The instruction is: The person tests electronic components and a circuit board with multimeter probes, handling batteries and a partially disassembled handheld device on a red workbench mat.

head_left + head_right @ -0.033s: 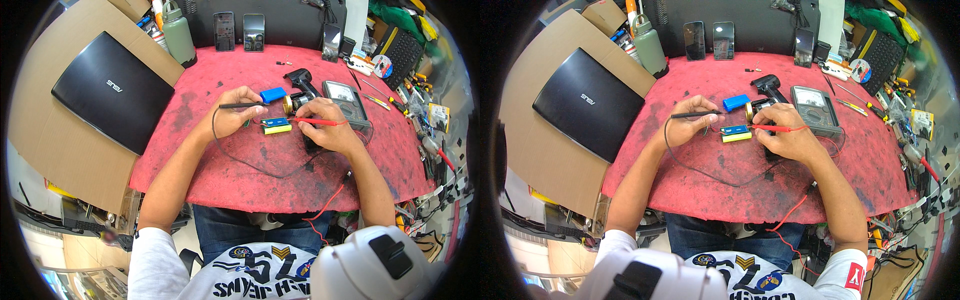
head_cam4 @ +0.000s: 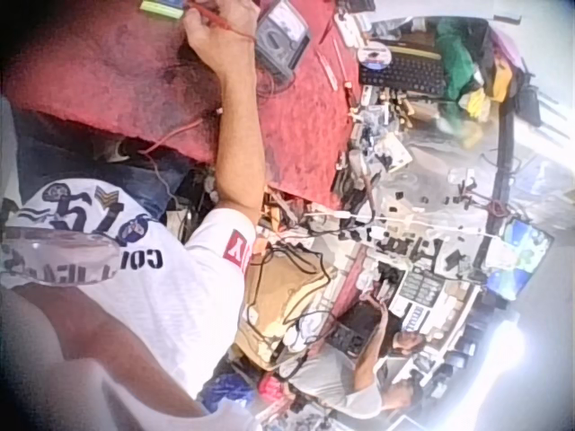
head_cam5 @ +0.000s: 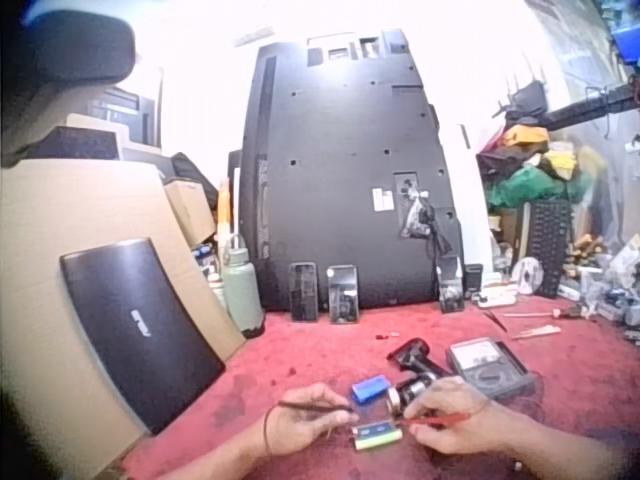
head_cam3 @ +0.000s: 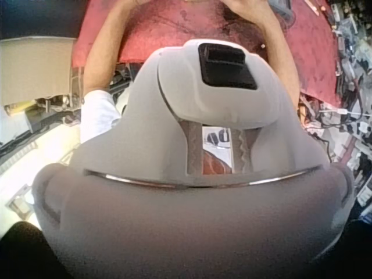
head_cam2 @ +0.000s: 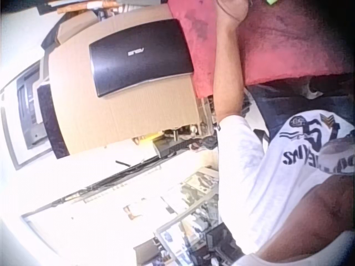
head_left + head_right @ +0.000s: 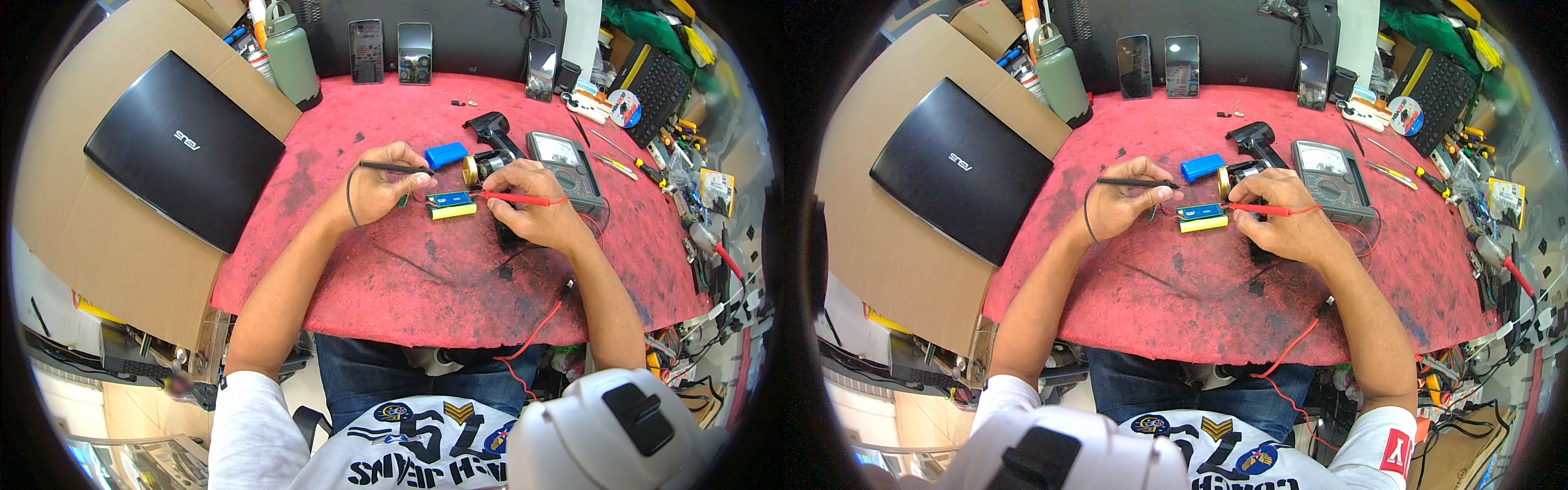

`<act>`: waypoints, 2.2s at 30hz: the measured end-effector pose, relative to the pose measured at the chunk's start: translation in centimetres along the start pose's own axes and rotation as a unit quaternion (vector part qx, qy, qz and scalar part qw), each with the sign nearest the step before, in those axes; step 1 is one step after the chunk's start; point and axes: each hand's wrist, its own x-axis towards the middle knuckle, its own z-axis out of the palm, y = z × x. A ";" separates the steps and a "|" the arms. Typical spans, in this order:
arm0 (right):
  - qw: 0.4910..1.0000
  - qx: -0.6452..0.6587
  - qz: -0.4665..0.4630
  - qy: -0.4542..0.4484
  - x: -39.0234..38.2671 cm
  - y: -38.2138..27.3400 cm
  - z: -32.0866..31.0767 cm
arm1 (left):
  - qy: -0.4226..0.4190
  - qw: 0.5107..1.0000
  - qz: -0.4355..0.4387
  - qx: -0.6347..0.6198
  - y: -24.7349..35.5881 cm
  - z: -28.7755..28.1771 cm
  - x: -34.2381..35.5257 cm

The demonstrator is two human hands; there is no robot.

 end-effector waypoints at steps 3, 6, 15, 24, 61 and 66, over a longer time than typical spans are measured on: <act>1.000 -0.006 -0.010 0.001 0.0 0.1 0.0 | -0.004 0.996 -0.095 0.000 -0.3 0.2 0.1; 1.000 0.006 -0.007 0.000 0.0 0.2 -0.2 | -0.005 0.996 -0.086 -0.012 -0.2 0.6 0.0; 0.993 0.094 0.064 0.001 0.3 0.3 -1.5 | -0.030 0.996 -0.085 0.013 -1.5 0.8 0.0; 0.997 0.065 0.043 0.008 0.2 0.4 -1.4 | -0.019 0.997 -0.072 0.029 -0.6 0.8 0.0; 0.923 0.307 0.145 0.183 0.0 -4.9 -3.3 | -0.011 0.994 0.058 0.090 3.8 2.4 -0.2; 0.962 0.217 0.099 -0.130 -0.3 -4.9 -2.9 | 0.079 0.982 -0.079 -0.150 3.7 1.1 -0.4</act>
